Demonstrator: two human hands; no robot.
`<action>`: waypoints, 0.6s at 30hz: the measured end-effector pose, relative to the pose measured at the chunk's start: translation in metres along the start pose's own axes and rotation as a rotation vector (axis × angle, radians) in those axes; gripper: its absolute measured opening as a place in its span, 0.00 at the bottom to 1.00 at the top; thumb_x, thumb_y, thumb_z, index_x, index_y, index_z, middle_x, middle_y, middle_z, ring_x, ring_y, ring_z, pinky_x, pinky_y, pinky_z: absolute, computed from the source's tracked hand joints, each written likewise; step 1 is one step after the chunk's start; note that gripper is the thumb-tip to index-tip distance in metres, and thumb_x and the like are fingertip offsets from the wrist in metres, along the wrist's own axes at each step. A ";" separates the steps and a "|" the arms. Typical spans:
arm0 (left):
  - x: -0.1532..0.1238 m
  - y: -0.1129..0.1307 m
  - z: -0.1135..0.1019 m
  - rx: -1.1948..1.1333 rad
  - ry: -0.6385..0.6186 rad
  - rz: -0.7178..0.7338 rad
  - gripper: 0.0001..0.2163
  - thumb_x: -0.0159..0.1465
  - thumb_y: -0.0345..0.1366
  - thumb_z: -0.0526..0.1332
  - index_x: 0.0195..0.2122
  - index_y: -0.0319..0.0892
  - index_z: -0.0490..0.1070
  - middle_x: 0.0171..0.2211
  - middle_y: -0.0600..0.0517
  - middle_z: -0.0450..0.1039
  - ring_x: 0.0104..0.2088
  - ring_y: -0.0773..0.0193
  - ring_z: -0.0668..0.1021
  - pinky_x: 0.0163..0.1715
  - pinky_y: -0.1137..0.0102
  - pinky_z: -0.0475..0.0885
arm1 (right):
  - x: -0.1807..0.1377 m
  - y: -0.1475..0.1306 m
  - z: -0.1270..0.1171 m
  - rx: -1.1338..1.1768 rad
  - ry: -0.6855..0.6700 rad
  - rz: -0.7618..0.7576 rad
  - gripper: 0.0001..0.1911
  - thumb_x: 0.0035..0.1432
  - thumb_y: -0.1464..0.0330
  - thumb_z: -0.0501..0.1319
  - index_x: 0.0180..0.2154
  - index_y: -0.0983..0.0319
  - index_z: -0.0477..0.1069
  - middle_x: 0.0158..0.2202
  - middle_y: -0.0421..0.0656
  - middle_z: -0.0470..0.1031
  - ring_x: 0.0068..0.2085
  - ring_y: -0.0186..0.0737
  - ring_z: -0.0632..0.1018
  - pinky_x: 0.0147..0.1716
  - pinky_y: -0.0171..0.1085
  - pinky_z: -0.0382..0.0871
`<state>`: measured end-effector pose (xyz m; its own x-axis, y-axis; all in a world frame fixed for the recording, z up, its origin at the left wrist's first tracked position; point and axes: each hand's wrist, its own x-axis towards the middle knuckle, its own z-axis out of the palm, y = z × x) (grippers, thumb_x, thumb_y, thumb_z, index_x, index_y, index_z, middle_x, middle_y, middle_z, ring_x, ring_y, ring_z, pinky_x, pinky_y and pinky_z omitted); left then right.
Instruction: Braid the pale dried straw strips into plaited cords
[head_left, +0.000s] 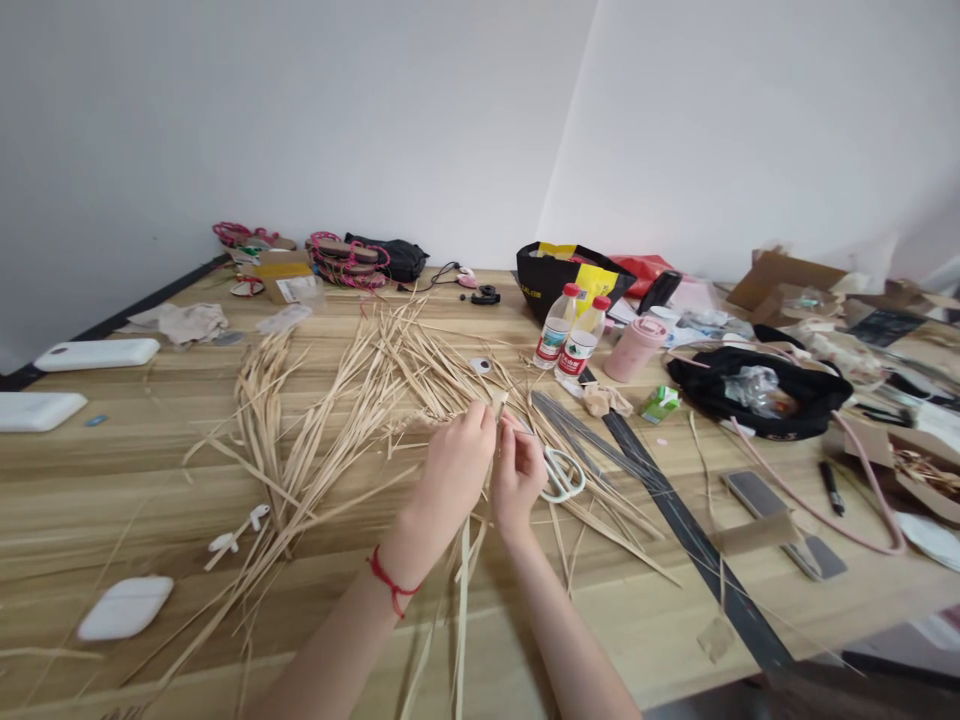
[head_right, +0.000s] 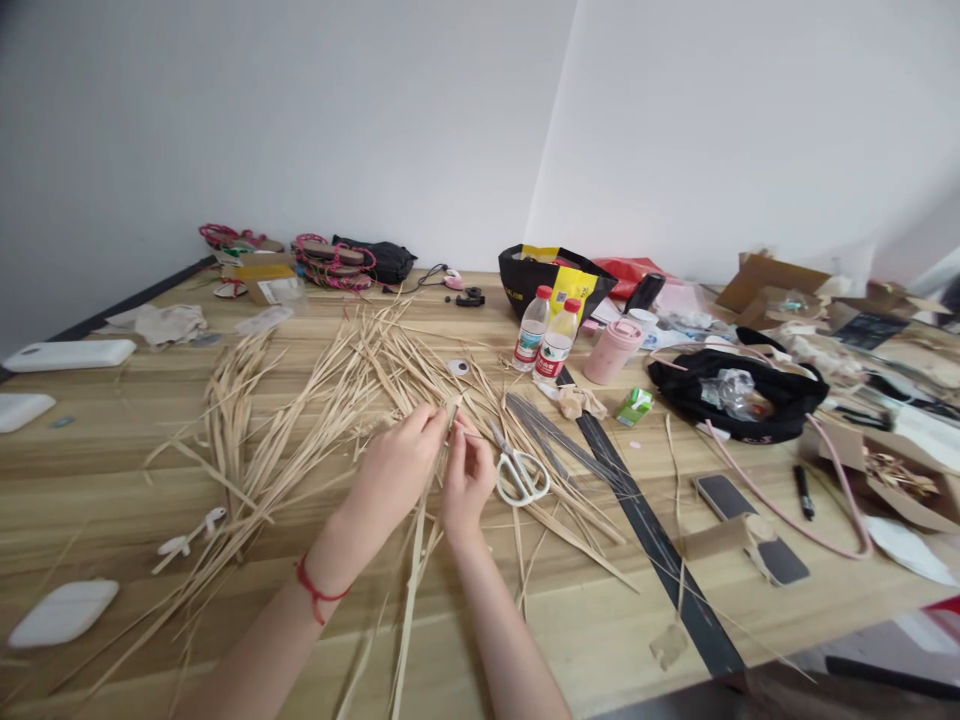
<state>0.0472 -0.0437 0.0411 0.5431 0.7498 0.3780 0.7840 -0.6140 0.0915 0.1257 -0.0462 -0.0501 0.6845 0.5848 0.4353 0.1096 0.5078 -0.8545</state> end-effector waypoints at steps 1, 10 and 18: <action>-0.001 0.003 -0.002 0.020 -0.019 0.000 0.16 0.64 0.23 0.48 0.51 0.37 0.66 0.38 0.45 0.69 0.34 0.60 0.76 0.29 0.69 0.68 | 0.001 0.000 0.000 0.006 0.007 0.027 0.08 0.59 0.64 0.59 0.34 0.62 0.71 0.45 0.51 0.77 0.49 0.45 0.77 0.48 0.46 0.70; -0.011 0.016 -0.025 0.027 -0.212 0.006 0.22 0.61 0.18 0.44 0.55 0.36 0.60 0.44 0.42 0.69 0.39 0.60 0.77 0.34 0.69 0.72 | 0.008 -0.003 -0.002 0.086 0.012 0.277 0.14 0.54 0.59 0.61 0.32 0.64 0.70 0.40 0.50 0.79 0.40 0.43 0.78 0.41 0.41 0.71; -0.022 0.010 -0.037 -0.181 -0.348 0.040 0.19 0.62 0.22 0.47 0.54 0.36 0.61 0.43 0.40 0.72 0.39 0.57 0.77 0.36 0.66 0.71 | 0.009 0.005 -0.005 0.138 -0.005 0.289 0.13 0.54 0.60 0.62 0.32 0.64 0.72 0.40 0.48 0.79 0.40 0.41 0.78 0.41 0.39 0.69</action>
<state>0.0319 -0.0754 0.0678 0.6657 0.7443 0.0529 0.7115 -0.6545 0.2557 0.1356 -0.0417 -0.0517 0.6699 0.7198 0.1818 -0.1874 0.4009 -0.8967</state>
